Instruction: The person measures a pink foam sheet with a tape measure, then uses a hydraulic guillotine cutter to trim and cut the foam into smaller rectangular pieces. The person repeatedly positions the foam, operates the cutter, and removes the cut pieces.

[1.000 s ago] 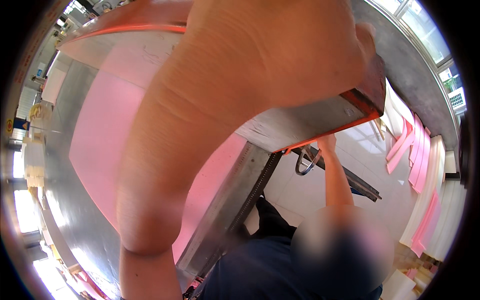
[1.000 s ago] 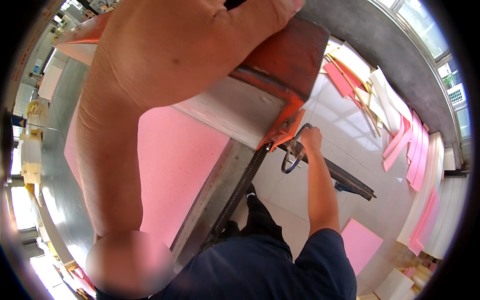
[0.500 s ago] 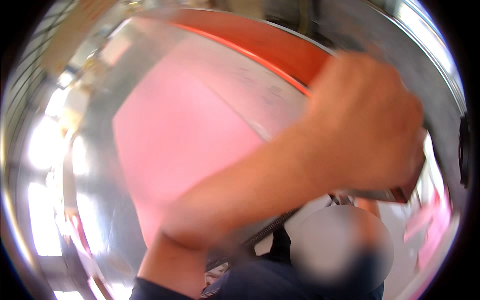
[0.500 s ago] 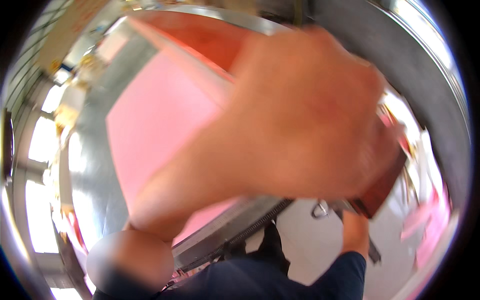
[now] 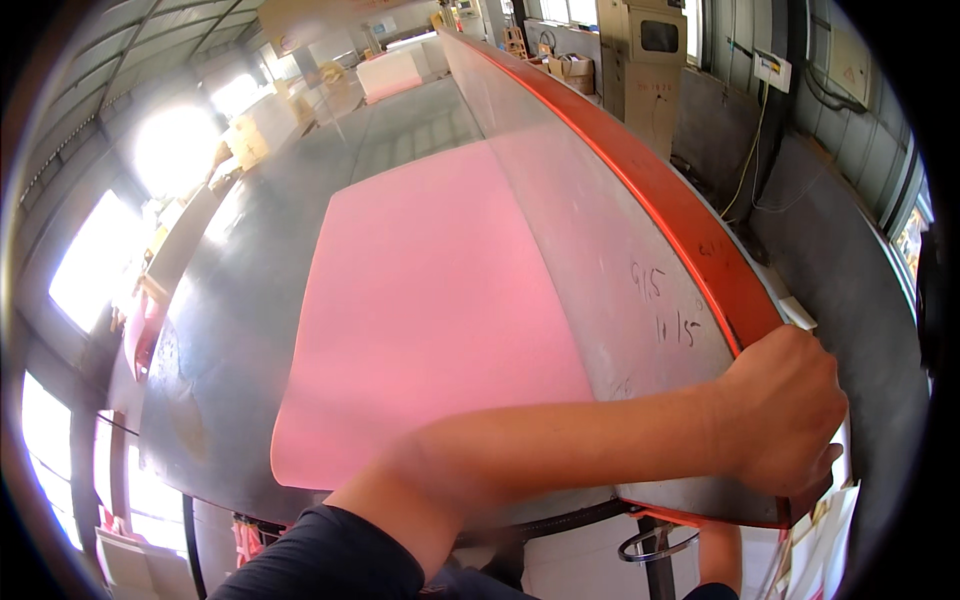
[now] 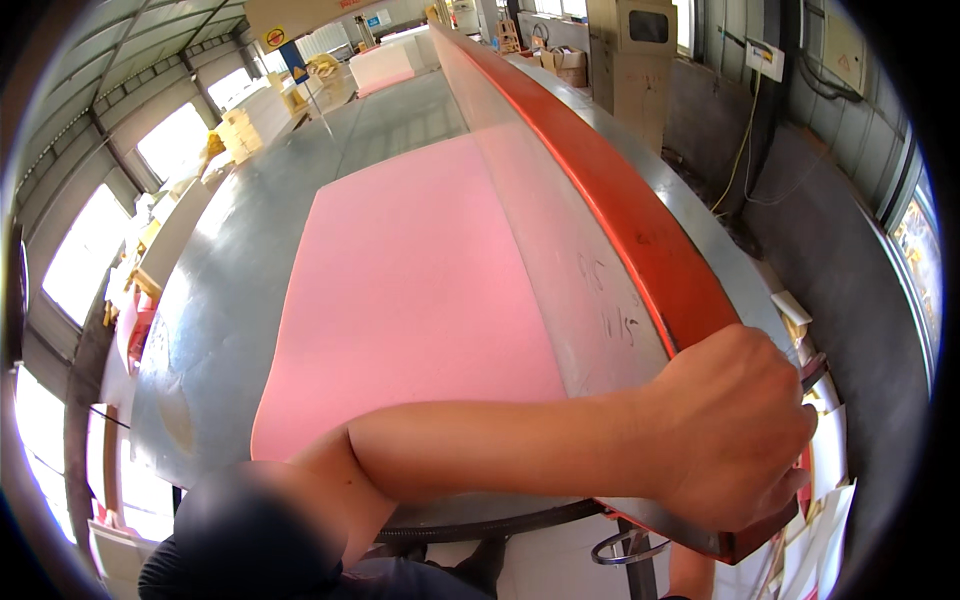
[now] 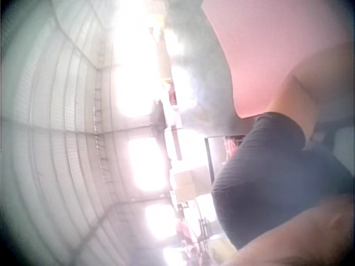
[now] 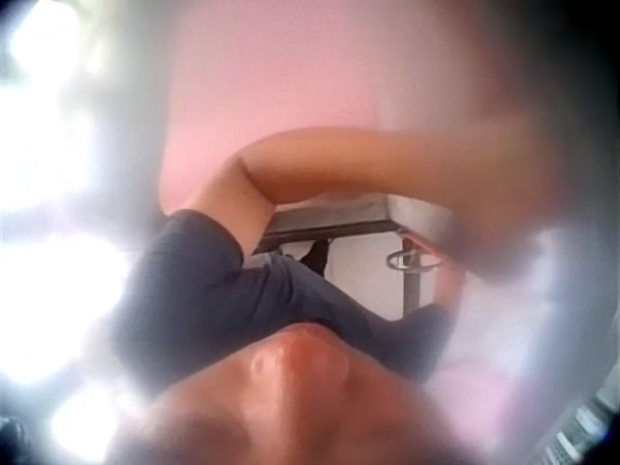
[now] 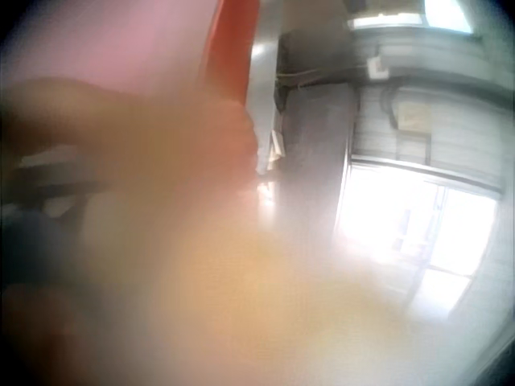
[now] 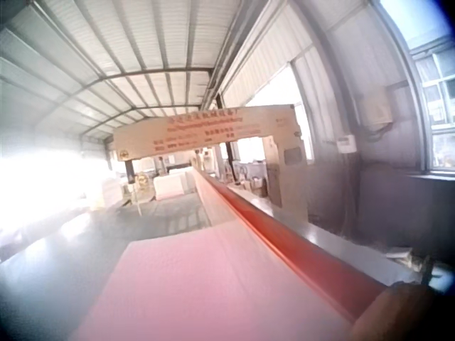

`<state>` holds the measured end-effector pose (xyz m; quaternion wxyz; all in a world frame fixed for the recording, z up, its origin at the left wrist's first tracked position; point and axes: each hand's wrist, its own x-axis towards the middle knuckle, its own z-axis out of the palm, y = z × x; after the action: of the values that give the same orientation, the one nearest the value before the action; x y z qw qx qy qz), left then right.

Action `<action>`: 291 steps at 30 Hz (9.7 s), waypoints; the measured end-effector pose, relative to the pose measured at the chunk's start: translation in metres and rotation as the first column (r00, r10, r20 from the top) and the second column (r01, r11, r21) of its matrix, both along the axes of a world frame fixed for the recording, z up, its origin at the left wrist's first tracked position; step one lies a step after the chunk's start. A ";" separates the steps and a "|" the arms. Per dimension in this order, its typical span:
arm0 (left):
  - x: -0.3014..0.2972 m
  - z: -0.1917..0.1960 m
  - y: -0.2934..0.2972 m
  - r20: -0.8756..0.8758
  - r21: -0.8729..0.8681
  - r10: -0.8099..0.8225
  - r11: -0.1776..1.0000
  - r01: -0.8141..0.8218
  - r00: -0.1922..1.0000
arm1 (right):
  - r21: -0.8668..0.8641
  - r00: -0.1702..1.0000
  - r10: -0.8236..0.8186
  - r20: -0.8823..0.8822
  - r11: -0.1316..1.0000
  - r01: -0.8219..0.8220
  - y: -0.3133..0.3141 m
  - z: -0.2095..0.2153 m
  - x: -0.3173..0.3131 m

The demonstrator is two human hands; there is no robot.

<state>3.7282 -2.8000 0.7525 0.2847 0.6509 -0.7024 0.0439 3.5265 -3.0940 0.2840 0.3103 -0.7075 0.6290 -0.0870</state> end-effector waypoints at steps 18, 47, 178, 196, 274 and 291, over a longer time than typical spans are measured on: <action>0.006 -0.332 0.410 -0.377 -0.197 0.549 0.740 -0.643 0.746 | -0.733 0.906 0.400 -0.139 0.573 -0.365 0.326 0.023 -0.075; -0.075 -0.514 0.887 -0.257 0.451 0.903 0.427 -0.783 0.344 | -0.329 -0.068 0.959 -0.274 -0.160 -0.931 0.923 -0.042 0.139; 0.589 -0.512 1.031 -0.076 0.187 0.939 0.344 -0.920 0.336 | -0.668 -0.070 0.993 -0.100 -0.119 -0.734 1.068 -0.038 0.823; 0.784 -0.530 1.041 -0.057 0.158 0.951 0.310 -0.937 0.305 | -0.734 -0.012 0.998 -0.062 -0.054 -0.677 1.078 -0.056 1.013; 0.611 -0.413 1.077 -0.167 0.217 0.947 0.308 -0.926 0.276 | -0.720 0.000 0.987 -0.163 -0.119 -0.684 1.115 0.046 0.847; 0.574 -0.406 1.072 -0.142 0.265 0.959 0.276 -0.924 0.246 | -0.674 -0.041 0.981 -0.188 -0.159 -0.721 1.112 0.052 0.811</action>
<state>4.3023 -1.7279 0.3465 0.2538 0.9563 -0.1267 0.0704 4.3372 -1.9824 0.3362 0.1551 -0.9511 -0.1938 -0.1837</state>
